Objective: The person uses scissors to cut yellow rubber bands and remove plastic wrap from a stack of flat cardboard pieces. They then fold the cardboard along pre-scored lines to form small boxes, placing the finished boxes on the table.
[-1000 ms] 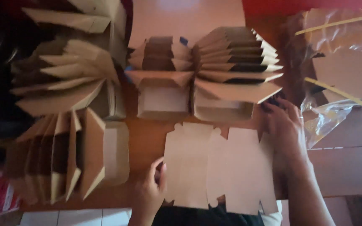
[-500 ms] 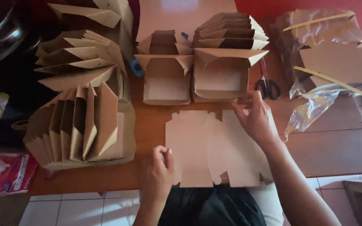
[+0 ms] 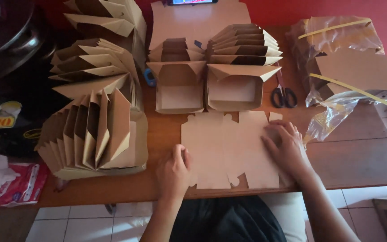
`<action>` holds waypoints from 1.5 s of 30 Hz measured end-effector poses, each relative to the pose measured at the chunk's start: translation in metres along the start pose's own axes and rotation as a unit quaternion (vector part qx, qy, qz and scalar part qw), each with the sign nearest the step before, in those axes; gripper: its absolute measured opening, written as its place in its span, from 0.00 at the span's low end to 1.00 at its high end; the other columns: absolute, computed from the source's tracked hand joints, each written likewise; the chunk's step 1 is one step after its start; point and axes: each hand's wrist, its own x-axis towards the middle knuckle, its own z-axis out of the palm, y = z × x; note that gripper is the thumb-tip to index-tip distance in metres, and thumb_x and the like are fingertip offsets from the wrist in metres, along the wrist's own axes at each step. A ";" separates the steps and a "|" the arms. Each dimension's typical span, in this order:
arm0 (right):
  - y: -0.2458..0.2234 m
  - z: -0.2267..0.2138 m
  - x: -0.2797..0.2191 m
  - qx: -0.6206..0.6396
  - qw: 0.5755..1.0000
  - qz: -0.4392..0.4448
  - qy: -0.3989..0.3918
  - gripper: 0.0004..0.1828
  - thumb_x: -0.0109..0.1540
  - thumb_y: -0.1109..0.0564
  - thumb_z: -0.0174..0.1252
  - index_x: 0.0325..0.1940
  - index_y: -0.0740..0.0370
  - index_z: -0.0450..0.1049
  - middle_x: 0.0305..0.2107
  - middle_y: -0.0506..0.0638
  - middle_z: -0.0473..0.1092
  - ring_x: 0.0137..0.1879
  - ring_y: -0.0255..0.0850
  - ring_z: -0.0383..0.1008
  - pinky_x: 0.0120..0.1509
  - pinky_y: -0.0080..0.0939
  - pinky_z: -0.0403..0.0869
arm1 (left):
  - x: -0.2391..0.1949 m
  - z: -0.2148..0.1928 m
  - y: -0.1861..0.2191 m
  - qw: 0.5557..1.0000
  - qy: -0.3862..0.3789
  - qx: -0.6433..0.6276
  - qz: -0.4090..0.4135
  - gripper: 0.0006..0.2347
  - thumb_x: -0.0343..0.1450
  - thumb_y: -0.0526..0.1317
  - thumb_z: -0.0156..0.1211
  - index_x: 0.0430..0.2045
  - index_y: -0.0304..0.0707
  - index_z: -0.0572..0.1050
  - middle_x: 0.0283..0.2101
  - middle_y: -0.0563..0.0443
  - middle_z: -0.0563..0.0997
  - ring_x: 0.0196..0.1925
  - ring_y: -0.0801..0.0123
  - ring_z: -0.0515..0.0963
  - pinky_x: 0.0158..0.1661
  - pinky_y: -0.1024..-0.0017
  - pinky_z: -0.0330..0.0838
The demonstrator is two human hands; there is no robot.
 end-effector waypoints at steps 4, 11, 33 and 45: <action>-0.012 -0.012 -0.005 0.034 0.999 0.008 -0.002 0.19 0.60 0.49 0.58 0.51 0.60 0.74 0.53 0.50 0.67 0.61 0.48 0.65 0.66 0.55 0.62 | -0.009 -0.015 -0.002 0.999 -0.032 -0.008 0.013 0.07 0.74 0.44 0.50 0.37 0.45 0.75 0.32 0.51 0.82 0.35 0.60 0.81 0.32 0.67 0.76; -0.054 -0.009 -0.041 0.140 0.966 -0.215 -0.035 0.15 0.57 0.56 0.63 0.46 0.60 0.73 0.42 0.50 0.72 0.52 0.44 0.72 0.61 0.41 0.68 | -0.021 -0.045 -0.006 0.943 -0.200 -0.226 0.139 0.18 0.67 0.46 0.64 0.49 0.42 0.74 0.61 0.45 0.68 0.65 0.53 0.66 0.60 0.53 0.61; -0.109 0.016 -0.058 -0.026 0.919 -0.362 -0.153 0.16 0.60 0.58 0.52 0.52 0.62 0.70 0.41 0.51 0.69 0.48 0.49 0.68 0.49 0.47 0.67 | -0.008 -0.057 0.013 0.957 -0.148 -0.116 0.223 0.06 0.70 0.36 0.54 0.36 0.36 0.76 0.38 0.50 0.77 0.43 0.58 0.73 0.44 0.61 0.68; -0.087 0.056 -0.028 -0.025 0.984 -0.055 -0.168 0.24 0.56 0.43 0.62 0.56 0.42 0.71 0.48 0.46 0.68 0.45 0.54 0.75 0.50 0.55 0.73 | -0.006 -0.013 0.009 0.962 -0.180 -0.205 0.033 0.06 0.68 0.34 0.57 0.21 0.38 0.67 0.26 0.47 0.74 0.36 0.57 0.73 0.37 0.62 0.66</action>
